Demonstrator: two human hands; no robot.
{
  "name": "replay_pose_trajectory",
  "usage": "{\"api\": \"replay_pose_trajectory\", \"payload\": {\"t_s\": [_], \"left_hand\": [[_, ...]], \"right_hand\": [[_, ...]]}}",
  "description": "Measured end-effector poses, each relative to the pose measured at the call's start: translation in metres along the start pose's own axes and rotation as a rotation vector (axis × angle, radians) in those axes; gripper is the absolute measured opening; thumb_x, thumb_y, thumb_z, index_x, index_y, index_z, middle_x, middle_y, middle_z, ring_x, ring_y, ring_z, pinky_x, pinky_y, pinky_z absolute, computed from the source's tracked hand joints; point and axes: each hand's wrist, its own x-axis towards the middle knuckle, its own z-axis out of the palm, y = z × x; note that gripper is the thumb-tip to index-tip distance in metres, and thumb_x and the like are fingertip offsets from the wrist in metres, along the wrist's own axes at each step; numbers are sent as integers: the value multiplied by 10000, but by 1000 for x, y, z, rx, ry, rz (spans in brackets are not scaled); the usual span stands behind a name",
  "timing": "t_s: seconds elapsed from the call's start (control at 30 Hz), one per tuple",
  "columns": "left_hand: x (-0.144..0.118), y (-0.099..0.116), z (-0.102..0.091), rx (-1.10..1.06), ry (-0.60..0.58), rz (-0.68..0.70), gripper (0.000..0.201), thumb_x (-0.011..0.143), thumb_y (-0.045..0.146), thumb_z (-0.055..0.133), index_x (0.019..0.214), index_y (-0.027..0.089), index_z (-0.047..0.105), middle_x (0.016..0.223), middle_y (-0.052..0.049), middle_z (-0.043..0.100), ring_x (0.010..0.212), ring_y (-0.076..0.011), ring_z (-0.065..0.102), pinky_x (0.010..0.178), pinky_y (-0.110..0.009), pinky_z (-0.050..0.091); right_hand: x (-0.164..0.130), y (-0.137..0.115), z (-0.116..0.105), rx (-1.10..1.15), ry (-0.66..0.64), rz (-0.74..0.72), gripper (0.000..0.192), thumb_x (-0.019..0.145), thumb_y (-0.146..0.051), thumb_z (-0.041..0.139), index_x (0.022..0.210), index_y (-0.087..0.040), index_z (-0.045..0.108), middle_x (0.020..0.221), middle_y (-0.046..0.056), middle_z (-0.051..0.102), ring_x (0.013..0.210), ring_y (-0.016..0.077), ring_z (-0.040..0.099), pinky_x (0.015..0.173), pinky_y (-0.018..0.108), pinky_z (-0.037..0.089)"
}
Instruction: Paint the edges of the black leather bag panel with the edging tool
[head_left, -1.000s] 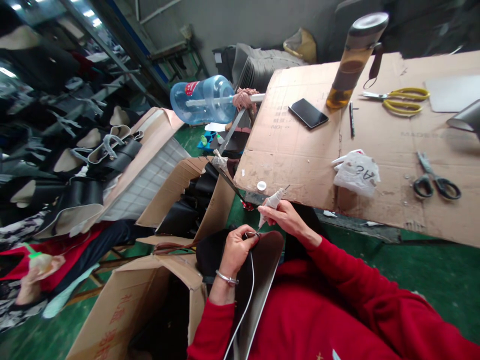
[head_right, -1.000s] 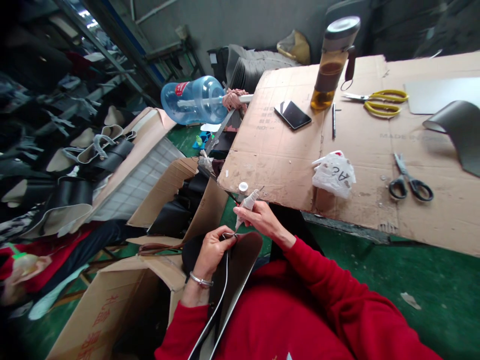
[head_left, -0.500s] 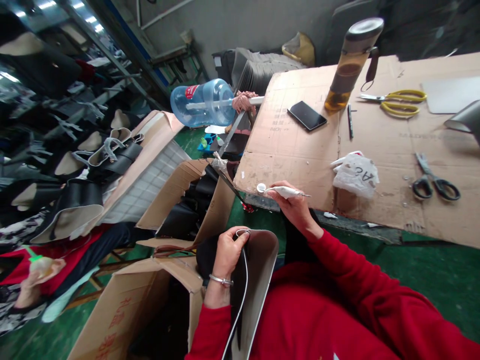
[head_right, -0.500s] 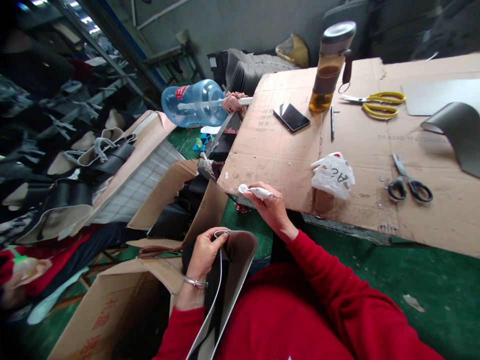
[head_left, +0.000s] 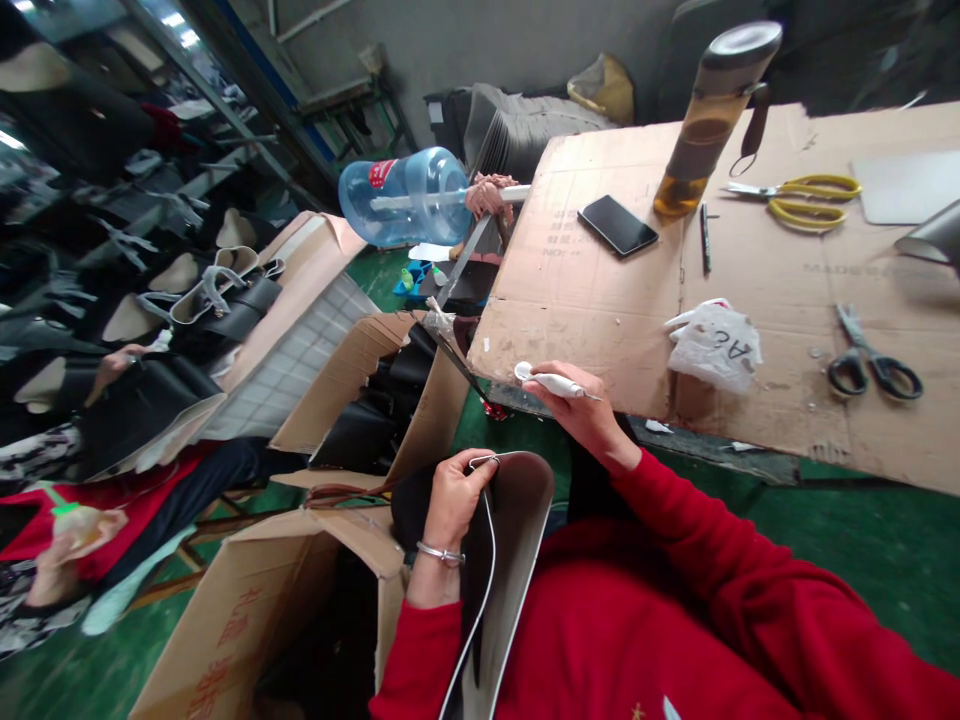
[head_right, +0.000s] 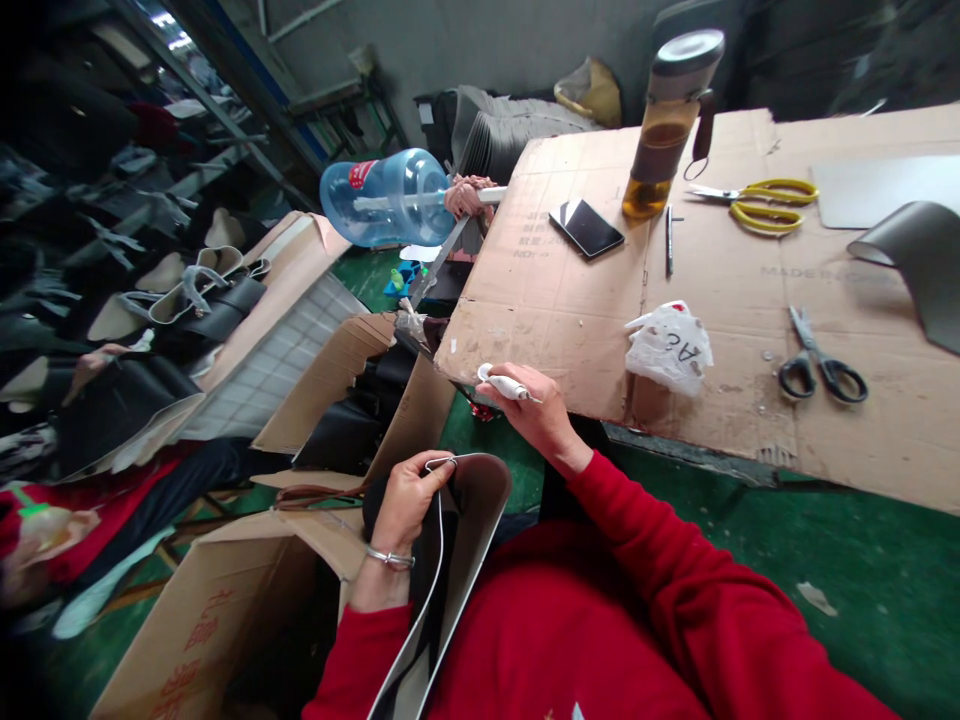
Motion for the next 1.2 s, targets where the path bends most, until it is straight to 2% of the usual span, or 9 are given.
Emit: {"api": "replay_pose_trajectory", "payload": {"t_s": [0.17,0.37,0.43,0.53,0.67,0.73,0.97,1.2], "left_hand": [[-1,0,-6,4,26,9,165,713,304,790,813,174,808,803,-46,791,783,-215,702,770,-305,521],[-1,-3,-13,-26,-18,-19,179,716,321,803,819,176,816,797,-45,783,762,-201,686,750,-295,512],[-1,-4,-14,-40,-22,-24,181,708,318,811,820,176,819,807,-50,786,767,-202,687,755,-297,513],[0,-5,-15,-57,-22,-38,197,695,320,822,825,171,820,816,-58,790,764,-207,690,750,-305,517],[0,-5,-17,-48,-37,-39,208,692,320,828,836,170,823,824,-62,794,772,-210,692,766,-310,518],[0,-4,-19,-45,-56,-40,207,701,323,824,843,172,824,827,-61,795,773,-207,689,767,-306,513],[-4,-2,-21,-73,-72,-70,199,692,317,824,827,171,819,806,-50,787,764,-198,679,769,-299,504],[-6,-1,-21,-94,-68,-80,211,679,316,831,832,171,819,803,-48,784,755,-194,673,762,-298,505]], "right_hand": [[-3,1,0,118,95,146,348,1018,-542,632,971,-207,716,854,32,687,720,194,620,665,291,457],[0,-1,-5,455,244,270,382,935,-580,729,976,-204,681,863,58,713,692,219,675,627,321,548],[-1,-5,-9,518,258,311,415,918,-603,739,985,-200,669,835,67,722,672,222,673,623,334,557],[-7,-13,-10,596,179,387,469,905,-658,725,960,-197,655,770,62,712,625,215,648,596,338,546],[-23,-22,1,741,-109,457,504,873,-675,749,883,-178,664,693,52,688,573,188,615,553,307,516],[-29,-23,9,786,-210,466,502,864,-664,765,857,-170,674,678,49,680,570,175,607,548,289,509],[-35,-19,22,824,-310,466,494,879,-642,763,833,-161,661,696,37,656,590,149,578,560,259,490],[-37,-19,26,805,-336,458,471,897,-617,756,839,-159,664,705,37,652,592,152,576,562,259,488]]}}
